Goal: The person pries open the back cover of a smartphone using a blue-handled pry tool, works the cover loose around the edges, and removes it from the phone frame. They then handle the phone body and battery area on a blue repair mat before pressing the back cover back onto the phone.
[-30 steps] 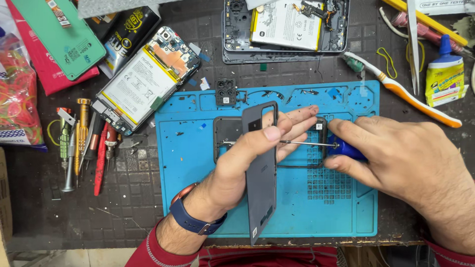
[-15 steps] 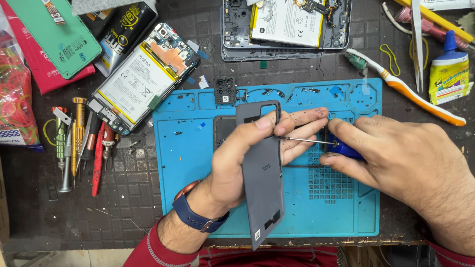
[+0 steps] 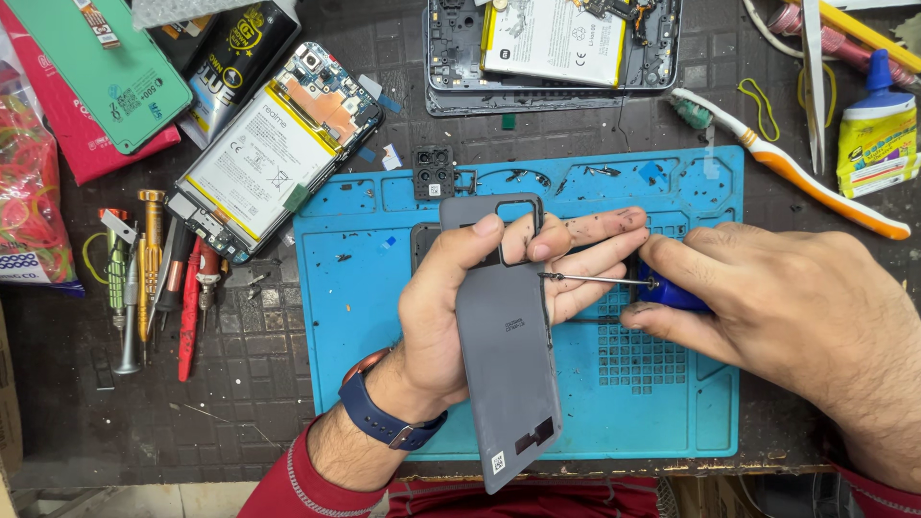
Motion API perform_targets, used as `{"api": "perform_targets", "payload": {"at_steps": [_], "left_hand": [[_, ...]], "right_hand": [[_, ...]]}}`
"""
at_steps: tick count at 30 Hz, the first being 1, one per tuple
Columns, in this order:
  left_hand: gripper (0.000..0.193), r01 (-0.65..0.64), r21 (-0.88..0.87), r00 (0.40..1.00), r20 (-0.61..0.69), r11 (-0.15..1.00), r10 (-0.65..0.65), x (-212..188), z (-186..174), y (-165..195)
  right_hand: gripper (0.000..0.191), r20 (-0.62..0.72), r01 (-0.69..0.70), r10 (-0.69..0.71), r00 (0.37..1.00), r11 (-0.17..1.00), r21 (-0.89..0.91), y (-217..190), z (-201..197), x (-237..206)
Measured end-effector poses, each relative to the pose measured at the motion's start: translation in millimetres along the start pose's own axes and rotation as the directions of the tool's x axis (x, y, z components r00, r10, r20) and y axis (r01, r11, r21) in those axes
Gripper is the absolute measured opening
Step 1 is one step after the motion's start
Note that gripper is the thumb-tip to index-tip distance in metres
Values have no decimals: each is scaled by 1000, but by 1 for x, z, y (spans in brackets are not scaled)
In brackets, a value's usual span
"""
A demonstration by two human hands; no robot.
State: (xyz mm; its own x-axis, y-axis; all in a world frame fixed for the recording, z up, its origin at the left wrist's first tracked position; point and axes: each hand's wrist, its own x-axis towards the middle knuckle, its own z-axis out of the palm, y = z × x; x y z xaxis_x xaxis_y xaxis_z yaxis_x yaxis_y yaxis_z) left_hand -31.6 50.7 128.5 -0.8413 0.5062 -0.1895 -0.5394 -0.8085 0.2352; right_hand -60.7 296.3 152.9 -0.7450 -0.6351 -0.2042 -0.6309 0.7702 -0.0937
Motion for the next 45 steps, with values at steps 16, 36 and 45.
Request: {"api": "perform_targets", "payload": {"at_steps": [16,36,45], "left_hand": [[31,-10,57,1000,0,998,10,-3,1,2],[42,-72,-166,996,33,984,78,-4,-5,3],[43,-89,-167,996,-8,982,89,-4,-5,5]], "right_hand": [[51,1,28,-28,1000,1000,-13,0,0,2],[56,-7,136,-136,991,987,86,1,2,3],[58,-15,159,-159,987,981,113,2,3,4]]}}
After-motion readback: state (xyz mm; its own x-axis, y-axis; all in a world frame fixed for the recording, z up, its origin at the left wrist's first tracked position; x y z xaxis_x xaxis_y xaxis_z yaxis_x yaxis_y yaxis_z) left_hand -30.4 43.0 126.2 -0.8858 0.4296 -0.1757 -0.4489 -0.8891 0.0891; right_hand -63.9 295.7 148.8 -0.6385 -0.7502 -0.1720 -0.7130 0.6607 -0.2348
